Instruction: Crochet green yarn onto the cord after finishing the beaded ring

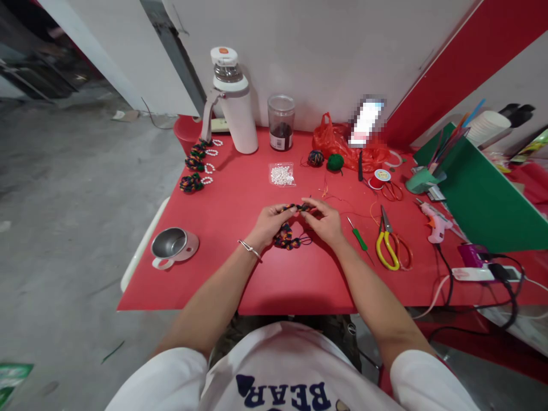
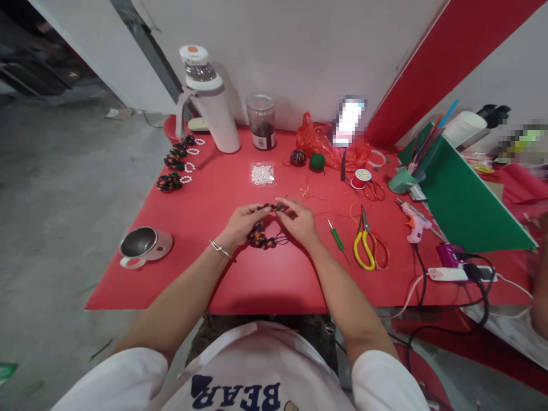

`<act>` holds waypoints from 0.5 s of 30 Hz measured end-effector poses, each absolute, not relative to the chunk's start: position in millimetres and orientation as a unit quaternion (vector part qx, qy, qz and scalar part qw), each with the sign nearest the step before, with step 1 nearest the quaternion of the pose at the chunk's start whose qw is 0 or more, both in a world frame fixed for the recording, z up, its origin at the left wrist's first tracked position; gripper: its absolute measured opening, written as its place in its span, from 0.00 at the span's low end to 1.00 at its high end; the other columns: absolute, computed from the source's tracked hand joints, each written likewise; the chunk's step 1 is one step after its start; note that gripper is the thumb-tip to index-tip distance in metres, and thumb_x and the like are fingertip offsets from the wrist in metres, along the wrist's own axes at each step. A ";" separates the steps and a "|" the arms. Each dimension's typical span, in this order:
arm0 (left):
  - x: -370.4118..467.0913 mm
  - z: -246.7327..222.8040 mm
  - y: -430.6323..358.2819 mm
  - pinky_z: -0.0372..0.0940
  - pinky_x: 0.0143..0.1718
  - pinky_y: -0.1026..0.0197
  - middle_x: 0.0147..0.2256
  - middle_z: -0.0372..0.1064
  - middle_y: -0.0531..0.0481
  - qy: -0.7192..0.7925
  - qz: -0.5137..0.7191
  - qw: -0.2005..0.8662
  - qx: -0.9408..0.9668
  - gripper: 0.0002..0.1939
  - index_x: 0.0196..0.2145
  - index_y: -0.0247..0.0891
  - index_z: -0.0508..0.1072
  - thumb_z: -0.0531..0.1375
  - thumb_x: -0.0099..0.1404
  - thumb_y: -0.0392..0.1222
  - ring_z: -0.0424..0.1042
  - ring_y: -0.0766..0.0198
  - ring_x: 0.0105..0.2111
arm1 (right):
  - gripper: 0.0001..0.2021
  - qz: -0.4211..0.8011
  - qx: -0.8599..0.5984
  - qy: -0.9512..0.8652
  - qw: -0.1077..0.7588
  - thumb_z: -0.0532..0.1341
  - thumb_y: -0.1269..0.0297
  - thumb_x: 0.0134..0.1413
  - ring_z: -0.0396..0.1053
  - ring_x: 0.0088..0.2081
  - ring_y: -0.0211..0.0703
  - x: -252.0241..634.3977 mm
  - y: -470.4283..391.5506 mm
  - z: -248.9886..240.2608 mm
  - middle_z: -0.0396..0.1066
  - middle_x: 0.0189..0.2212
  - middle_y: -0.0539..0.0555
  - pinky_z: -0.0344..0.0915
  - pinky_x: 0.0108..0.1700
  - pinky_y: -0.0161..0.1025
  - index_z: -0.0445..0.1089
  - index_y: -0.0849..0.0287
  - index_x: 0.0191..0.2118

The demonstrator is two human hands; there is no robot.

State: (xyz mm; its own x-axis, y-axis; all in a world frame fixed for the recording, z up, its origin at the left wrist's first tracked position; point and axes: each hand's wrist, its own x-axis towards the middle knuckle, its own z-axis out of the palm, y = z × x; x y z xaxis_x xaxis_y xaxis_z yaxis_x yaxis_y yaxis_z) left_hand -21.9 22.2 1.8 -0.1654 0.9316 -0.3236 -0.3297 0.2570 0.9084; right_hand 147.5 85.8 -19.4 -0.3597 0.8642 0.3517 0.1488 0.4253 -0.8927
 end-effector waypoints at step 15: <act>-22.6 3.5 24.4 0.46 0.18 0.66 0.17 0.63 0.57 0.533 0.532 0.601 0.267 0.20 0.27 0.34 0.78 0.77 0.47 0.52 0.55 0.74 0.15 | 0.27 0.256 -0.289 -0.814 0.434 0.58 0.75 0.58 0.73 0.40 0.47 147.6 76.4 -14.6 0.83 0.34 0.49 0.74 0.51 0.50 0.73 0.48 0.61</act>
